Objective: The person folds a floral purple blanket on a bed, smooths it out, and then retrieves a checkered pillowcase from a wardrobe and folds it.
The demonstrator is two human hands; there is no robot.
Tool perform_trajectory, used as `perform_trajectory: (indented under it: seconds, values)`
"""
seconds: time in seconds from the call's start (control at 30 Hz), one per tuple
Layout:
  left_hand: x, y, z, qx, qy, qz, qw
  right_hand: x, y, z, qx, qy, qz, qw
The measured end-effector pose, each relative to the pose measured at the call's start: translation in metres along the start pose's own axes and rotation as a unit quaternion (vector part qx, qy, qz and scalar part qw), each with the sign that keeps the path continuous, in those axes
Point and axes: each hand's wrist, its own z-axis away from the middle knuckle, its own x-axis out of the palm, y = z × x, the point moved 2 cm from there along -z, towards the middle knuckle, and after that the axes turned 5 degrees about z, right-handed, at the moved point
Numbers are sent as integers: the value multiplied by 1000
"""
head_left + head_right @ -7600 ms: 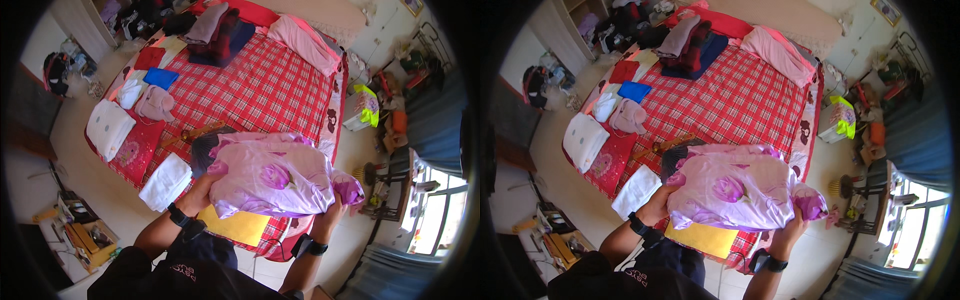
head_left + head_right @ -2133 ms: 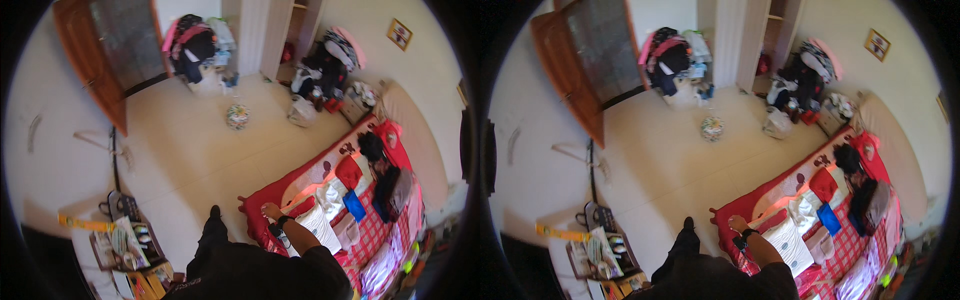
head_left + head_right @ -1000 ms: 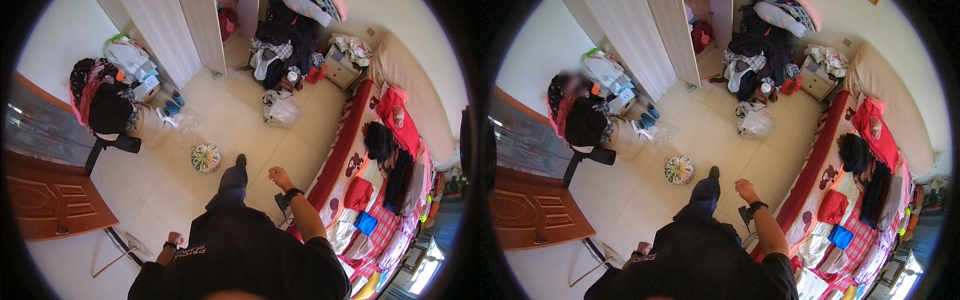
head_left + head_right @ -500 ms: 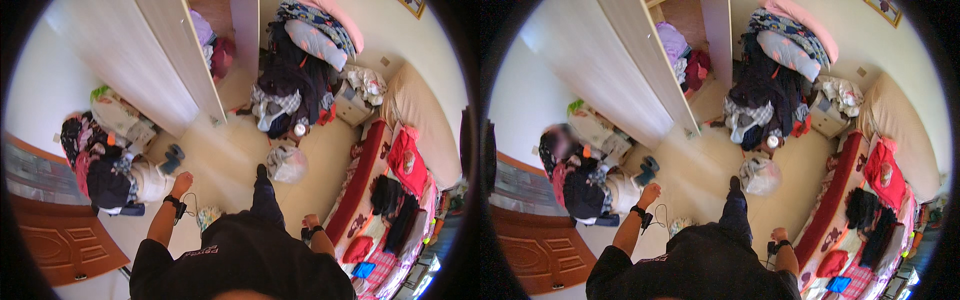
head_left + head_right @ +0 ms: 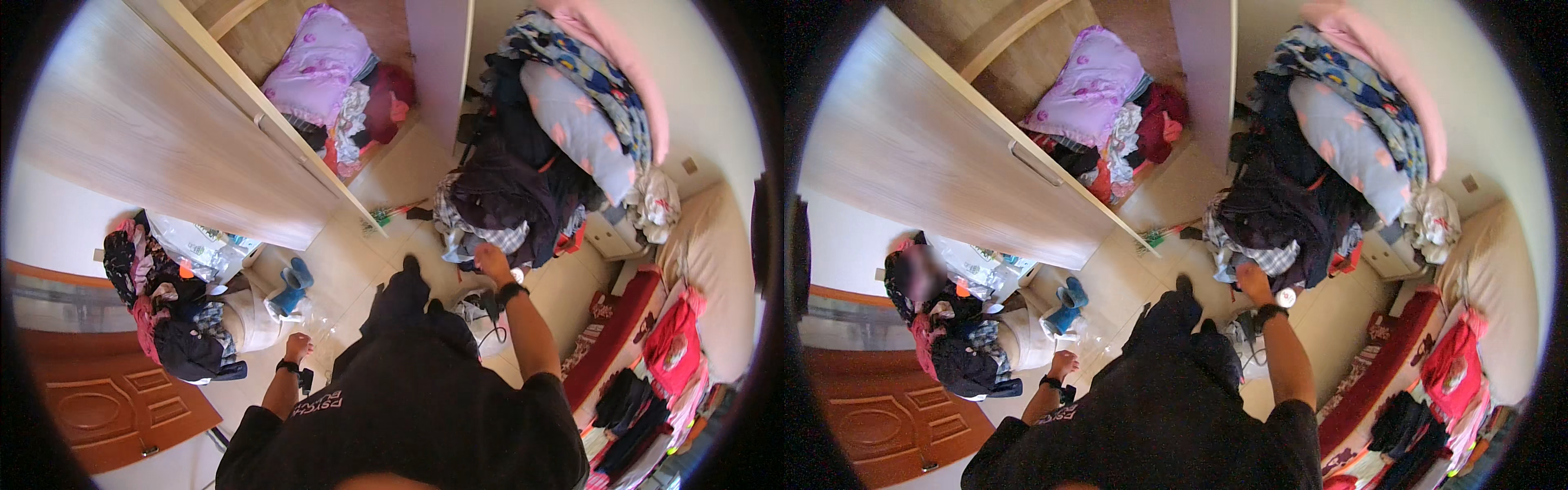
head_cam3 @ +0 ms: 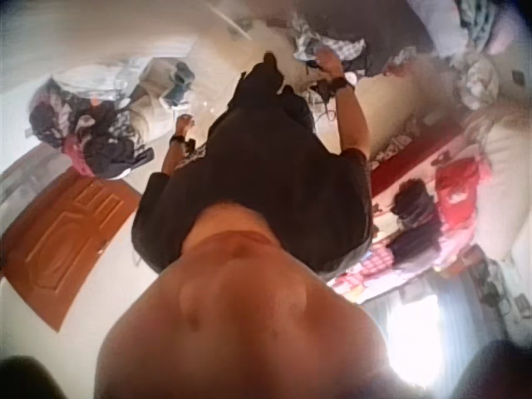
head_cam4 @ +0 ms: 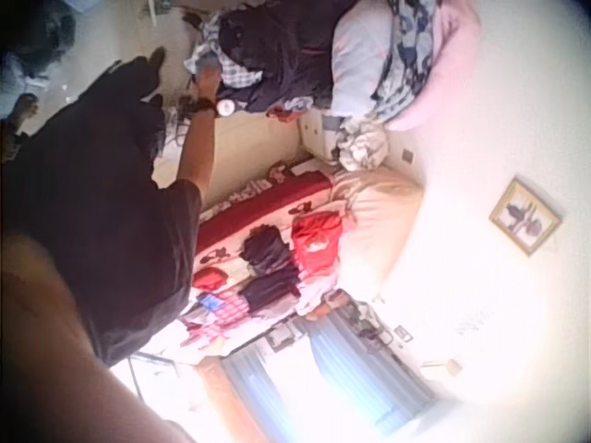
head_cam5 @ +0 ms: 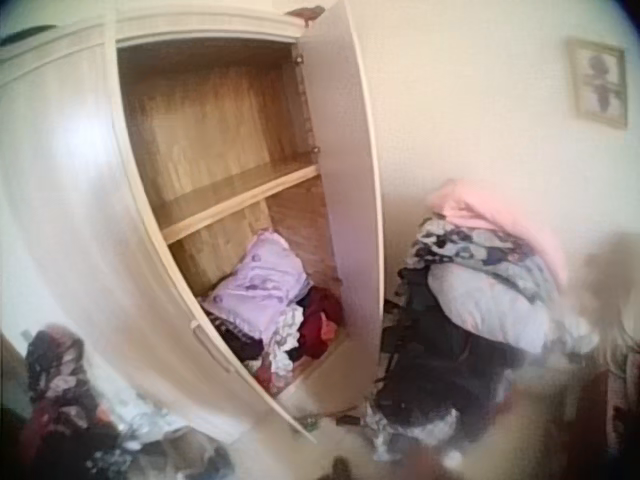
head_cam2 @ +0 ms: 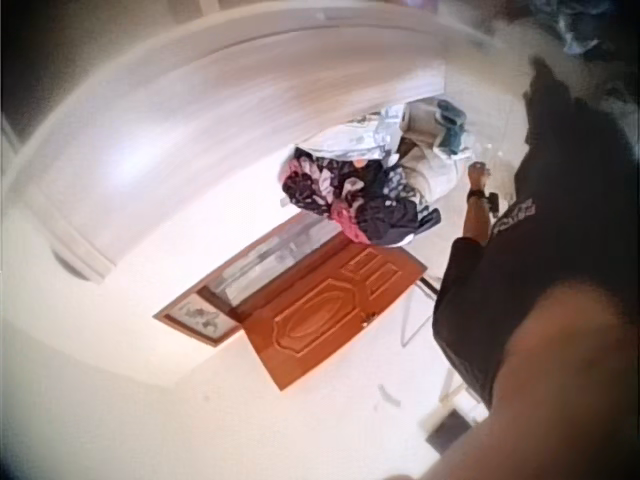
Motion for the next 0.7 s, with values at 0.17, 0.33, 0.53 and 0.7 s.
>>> perform_trajectory:
  seconds: [0.17,0.33,0.53,0.7]
  values:
    - [41,43,-44,-3,26,14,1000,-26,-68,-127,166,16,-157,973]
    - [70,137,-103,51,-13,51,997,-42,-101,-224,126,-139,-220,957]
    - [77,220,-117,181,40,107,977,-35,-184,-311,48,-152,-57,986]
    - [69,191,-117,142,88,67,984,-14,-265,-409,-145,-184,49,971]
